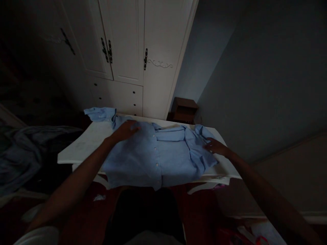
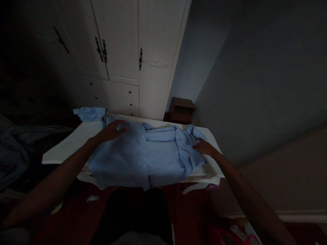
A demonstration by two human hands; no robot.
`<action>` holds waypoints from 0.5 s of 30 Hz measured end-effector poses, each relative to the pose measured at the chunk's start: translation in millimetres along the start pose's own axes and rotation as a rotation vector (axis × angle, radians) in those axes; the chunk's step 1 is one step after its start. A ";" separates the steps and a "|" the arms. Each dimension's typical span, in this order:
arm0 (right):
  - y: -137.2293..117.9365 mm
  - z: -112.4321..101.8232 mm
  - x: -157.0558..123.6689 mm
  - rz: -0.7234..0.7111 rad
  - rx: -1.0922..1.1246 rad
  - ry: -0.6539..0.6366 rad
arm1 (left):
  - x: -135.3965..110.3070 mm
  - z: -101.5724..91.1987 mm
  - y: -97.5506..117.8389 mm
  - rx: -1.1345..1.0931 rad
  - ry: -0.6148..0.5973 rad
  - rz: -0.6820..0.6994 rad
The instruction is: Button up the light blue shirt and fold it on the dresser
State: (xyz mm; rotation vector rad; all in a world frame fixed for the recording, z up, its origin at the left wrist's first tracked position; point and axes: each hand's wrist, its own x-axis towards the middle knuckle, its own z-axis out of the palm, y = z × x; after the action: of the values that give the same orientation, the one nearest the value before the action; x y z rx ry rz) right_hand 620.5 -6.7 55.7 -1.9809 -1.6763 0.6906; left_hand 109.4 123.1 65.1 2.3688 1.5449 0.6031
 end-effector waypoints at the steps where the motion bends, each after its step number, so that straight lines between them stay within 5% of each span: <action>1: -1.1 1.4 -11.6 0.050 0.032 -0.073 | -3.8 11.6 9.2 0.010 -0.037 0.062; 4: -5.4 -0.6 -37.5 0.214 0.080 -0.310 | -9.4 36.6 27.2 0.120 -0.134 0.135; 7: -7.6 -5.0 -49.0 0.195 0.040 -0.417 | -9.8 49.8 30.1 0.211 -0.211 0.067; 11: -17.3 -8.8 -54.5 0.084 0.077 -0.361 | -5.9 62.9 20.3 0.227 -0.254 0.005; 15: -45.4 -11.7 -63.6 0.001 0.421 -0.148 | 7.1 74.7 2.5 0.187 -0.246 0.002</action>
State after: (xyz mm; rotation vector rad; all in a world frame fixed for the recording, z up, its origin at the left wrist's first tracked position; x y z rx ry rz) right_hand 584.8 -62.5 98.8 -1.6655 -1.4592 1.1120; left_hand 149.0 129.8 1.5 2.4679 1.5470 0.1635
